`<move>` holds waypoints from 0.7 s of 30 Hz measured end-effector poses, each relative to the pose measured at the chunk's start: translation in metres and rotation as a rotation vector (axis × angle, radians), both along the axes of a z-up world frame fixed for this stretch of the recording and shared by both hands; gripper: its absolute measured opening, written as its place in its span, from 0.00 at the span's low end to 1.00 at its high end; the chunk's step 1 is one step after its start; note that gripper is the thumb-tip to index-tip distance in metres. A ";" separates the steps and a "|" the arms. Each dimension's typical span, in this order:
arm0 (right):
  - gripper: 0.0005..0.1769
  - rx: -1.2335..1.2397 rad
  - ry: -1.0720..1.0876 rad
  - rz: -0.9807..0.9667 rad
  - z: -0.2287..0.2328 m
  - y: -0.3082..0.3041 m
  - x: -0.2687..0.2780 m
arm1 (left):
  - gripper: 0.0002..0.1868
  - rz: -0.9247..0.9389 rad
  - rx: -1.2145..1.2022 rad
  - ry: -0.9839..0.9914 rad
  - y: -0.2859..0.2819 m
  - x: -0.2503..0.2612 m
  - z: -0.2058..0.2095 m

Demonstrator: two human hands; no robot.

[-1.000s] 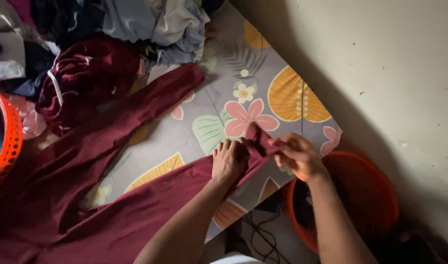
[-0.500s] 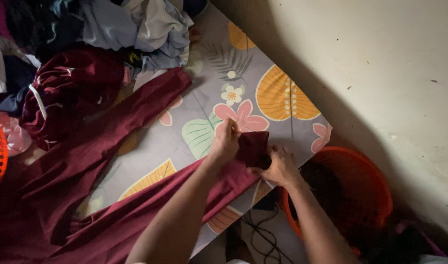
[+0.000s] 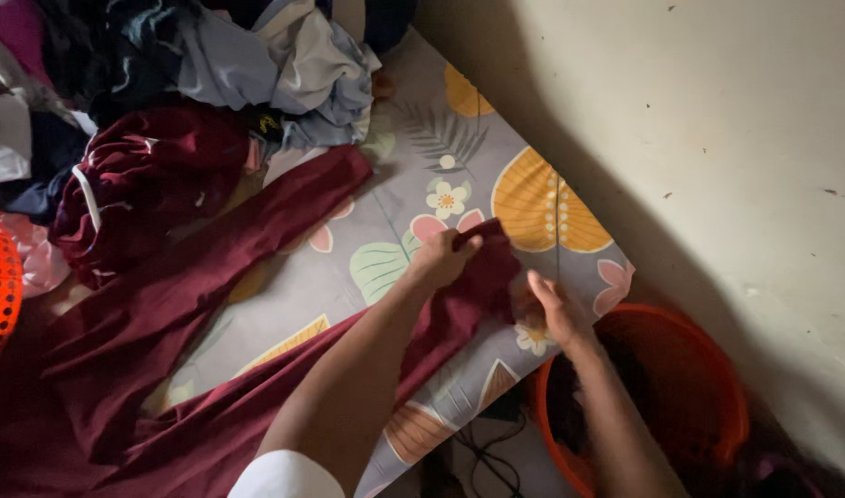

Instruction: The person folds items of clothing by hand on a bed, including a dark grey fabric, a maroon shirt, a pair of maroon leggings, and blue shorts, placing each folded item into an orange basket.

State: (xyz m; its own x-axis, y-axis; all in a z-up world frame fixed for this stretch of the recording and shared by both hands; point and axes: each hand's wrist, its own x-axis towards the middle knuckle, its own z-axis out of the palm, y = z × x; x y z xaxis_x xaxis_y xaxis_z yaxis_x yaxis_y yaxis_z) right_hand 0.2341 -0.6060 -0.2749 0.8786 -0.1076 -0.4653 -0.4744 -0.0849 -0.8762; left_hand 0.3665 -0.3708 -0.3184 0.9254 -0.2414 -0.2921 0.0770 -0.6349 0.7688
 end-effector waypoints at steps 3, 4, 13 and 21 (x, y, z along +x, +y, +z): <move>0.35 -0.427 0.017 0.006 0.019 0.033 0.019 | 0.26 -0.038 -0.053 -0.036 -0.006 0.013 0.019; 0.38 -0.549 -0.008 0.003 0.023 0.046 0.023 | 0.26 -0.039 -0.052 -0.037 -0.008 0.019 0.025; 0.39 0.127 -0.334 0.102 0.018 0.036 0.052 | 0.33 -0.403 -0.380 0.254 -0.026 0.037 0.119; 0.26 0.118 -0.294 0.137 0.035 -0.005 0.073 | 0.46 -0.126 -0.223 -0.163 -0.039 0.020 0.163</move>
State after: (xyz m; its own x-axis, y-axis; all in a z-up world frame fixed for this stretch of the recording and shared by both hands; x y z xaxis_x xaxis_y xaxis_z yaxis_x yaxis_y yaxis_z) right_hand 0.3068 -0.6106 -0.2398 0.9796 0.0596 -0.1919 -0.1910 -0.0205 -0.9814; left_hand 0.3860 -0.4100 -0.1556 0.9143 -0.3991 -0.0692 -0.1275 -0.4458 0.8860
